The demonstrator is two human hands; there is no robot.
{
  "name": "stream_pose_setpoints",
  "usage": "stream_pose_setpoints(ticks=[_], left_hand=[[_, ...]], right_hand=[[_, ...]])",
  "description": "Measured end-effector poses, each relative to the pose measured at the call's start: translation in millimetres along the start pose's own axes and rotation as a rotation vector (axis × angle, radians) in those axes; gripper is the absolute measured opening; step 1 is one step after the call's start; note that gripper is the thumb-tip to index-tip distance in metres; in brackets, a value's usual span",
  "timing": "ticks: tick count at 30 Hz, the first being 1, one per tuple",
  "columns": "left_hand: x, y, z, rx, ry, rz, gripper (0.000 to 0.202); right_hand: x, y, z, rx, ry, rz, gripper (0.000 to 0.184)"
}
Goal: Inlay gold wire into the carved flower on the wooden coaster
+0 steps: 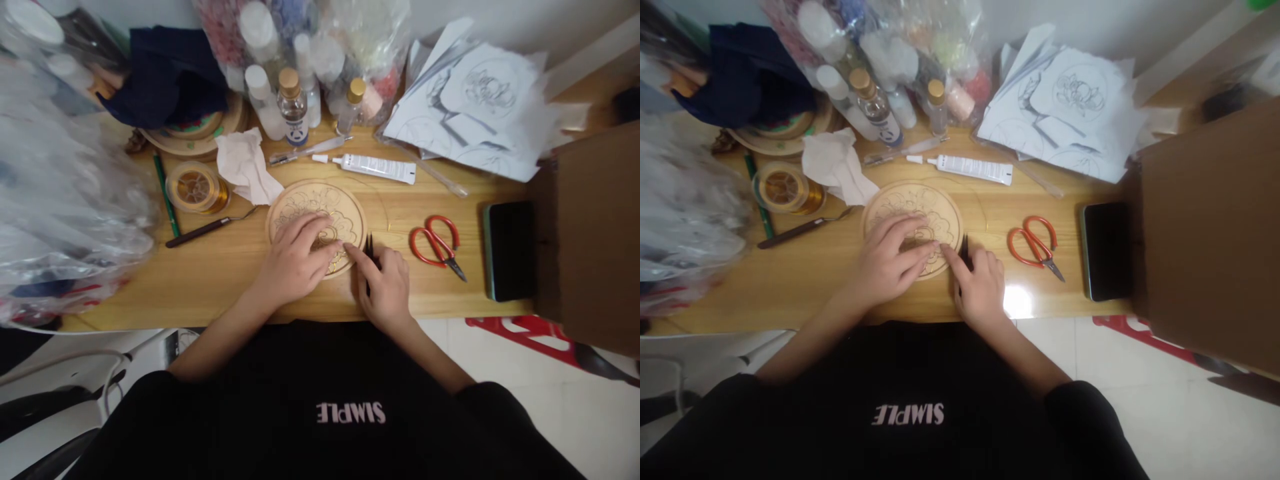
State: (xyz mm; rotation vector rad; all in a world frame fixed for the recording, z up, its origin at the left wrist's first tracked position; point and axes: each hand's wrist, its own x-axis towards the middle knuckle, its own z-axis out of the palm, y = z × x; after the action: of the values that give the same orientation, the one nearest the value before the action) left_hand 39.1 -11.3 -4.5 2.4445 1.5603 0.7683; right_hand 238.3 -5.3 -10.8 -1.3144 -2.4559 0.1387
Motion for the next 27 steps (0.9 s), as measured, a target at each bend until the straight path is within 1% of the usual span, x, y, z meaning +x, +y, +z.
stream_pose_setpoints(ticks=[6, 12, 16, 21, 27], left_hand=[[0, 0, -0.5, -0.020, 0.000, -0.003, 0.022], [1, 0, -2.3, -0.054, 0.006, 0.000, 0.021], [1, 0, -4.1, -0.064, -0.016, -0.016, 0.022], [0, 3, -10.8, -0.046, -0.031, -0.011, 0.022], [-2, 8, -22.5, 0.059, -0.036, 0.006, 0.019]], right_hand=[[-2, 0, 1, 0.030, -0.015, 0.021, 0.041], [-1, -1, 0, 0.106, 0.032, 0.073, 0.043], [-1, 0, 1, 0.143, 0.029, 0.088, 0.042], [-1, -1, 2, 0.139, 0.062, 0.090, 0.037], [2, -2, 0, 0.099, 0.076, 0.082, 0.032]])
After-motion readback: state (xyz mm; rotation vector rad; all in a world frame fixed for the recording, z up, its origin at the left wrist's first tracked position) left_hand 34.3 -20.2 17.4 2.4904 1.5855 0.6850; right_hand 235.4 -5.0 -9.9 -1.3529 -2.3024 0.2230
